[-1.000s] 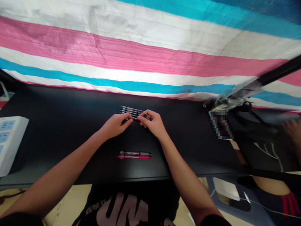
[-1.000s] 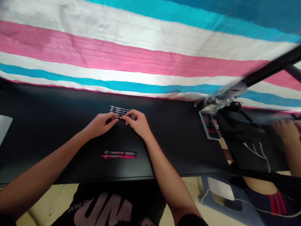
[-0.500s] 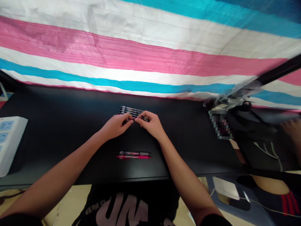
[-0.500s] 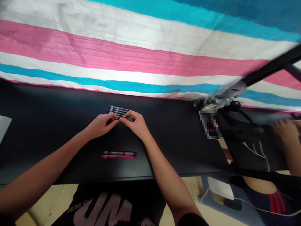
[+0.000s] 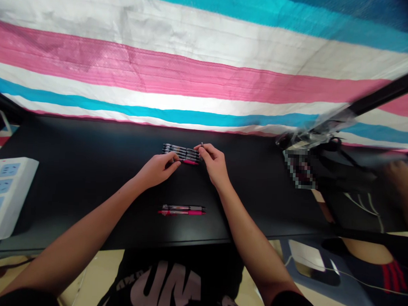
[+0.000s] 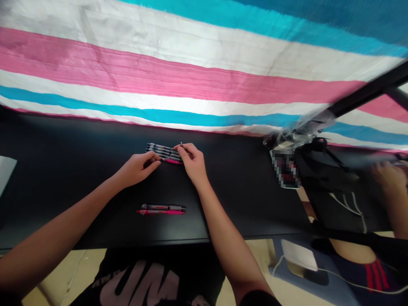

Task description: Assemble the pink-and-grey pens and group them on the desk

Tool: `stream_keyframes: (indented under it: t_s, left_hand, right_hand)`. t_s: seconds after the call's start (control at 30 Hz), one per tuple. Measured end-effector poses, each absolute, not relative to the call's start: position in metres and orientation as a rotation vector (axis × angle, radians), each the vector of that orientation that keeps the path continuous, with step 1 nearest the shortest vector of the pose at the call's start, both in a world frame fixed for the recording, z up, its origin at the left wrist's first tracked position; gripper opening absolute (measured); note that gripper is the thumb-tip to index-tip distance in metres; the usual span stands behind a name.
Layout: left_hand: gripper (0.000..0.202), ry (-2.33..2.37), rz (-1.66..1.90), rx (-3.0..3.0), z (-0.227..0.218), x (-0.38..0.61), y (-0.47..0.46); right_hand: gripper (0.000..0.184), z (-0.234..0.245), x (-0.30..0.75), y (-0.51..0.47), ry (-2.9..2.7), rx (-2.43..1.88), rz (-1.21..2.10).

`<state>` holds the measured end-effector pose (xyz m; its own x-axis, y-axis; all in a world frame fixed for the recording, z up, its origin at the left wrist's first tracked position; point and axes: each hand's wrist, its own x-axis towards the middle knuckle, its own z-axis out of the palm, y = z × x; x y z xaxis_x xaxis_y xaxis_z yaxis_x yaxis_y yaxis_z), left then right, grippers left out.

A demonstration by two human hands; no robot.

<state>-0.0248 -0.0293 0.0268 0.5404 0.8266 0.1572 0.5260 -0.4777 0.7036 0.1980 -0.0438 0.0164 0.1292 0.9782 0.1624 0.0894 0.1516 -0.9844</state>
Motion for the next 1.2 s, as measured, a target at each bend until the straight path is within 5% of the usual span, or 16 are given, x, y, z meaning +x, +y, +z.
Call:
stream_keyframes:
  t_s: [1.2]
  left_hand:
    - [0.024,1.120,0.658,2.173,0.0234,-0.0258,-0.0269]
  right_hand:
    - [0.038,0.0219,0.1918,-0.0484,-1.122,-1.160,1.064]
